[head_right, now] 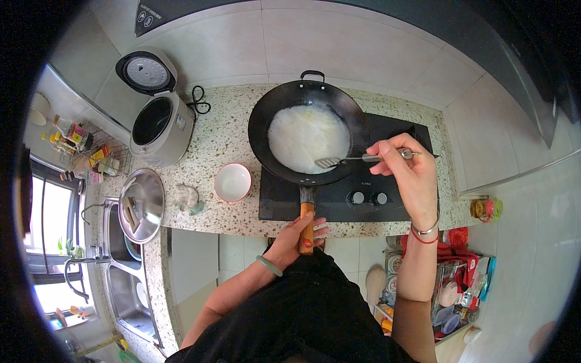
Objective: The person cooks eggs in a wok on a gas stove, stirring the mixture with a spatula. They periodically add water from a small bowl into the wok to adjust the consistency of the cooking eggs.
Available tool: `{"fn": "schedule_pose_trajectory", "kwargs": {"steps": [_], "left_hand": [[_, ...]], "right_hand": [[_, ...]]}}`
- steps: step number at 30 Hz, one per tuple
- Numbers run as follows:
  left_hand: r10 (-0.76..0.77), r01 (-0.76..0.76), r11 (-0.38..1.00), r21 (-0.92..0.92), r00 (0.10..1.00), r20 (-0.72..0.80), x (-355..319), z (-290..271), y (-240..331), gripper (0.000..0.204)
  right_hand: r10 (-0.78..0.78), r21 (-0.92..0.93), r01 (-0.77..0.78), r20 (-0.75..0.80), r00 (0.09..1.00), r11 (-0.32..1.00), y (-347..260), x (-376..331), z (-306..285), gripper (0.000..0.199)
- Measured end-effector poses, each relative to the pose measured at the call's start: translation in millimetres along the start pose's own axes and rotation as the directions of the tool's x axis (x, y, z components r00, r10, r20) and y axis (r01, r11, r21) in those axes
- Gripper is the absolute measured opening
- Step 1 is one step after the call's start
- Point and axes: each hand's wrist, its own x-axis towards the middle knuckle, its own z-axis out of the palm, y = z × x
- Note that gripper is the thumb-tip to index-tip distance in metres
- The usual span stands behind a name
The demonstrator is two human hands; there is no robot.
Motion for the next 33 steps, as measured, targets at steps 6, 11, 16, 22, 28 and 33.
{"fn": "schedule_pose_trajectory", "kwargs": {"steps": [6, 11, 16, 22, 28, 33], "left_hand": [[-0.001, 0.001, 1.000, 0.007, 1.000, -0.011, 0, 1, 0, 0.034], [-0.001, 0.002, 1.000, 0.008, 1.000, -0.009, -1, 0, 0, 0.034], [-0.014, 0.014, 1.000, 0.023, 1.000, -0.005, -1, 1, 1, 0.035], [-0.010, 0.010, 1.000, 0.019, 1.000, 0.005, -1, 1, 2, 0.034], [-0.008, 0.008, 1.000, 0.011, 1.000, 0.011, -1, 0, 1, 0.034], [-0.010, 0.010, 1.000, 0.016, 1.000, 0.012, -1, 0, 1, 0.034]], "right_hand": [[0.074, 0.029, -0.076, 0.055, 0.996, 0.997, 4, 1, 13, 0.020], [0.067, 0.125, -0.074, 0.059, 0.996, 0.989, 38, 11, 39, 0.020], [0.042, 0.188, -0.047, 0.031, 0.999, 0.981, 54, 18, 62, 0.017], [-0.034, 0.158, 0.040, -0.039, 0.999, 0.987, 75, 25, 79, 0.017], [-0.056, 0.165, 0.068, -0.079, 0.995, 0.984, 95, 34, 82, 0.019], [-0.037, 0.269, 0.070, -0.129, 0.991, 0.961, 103, 41, 77, 0.020]]}}
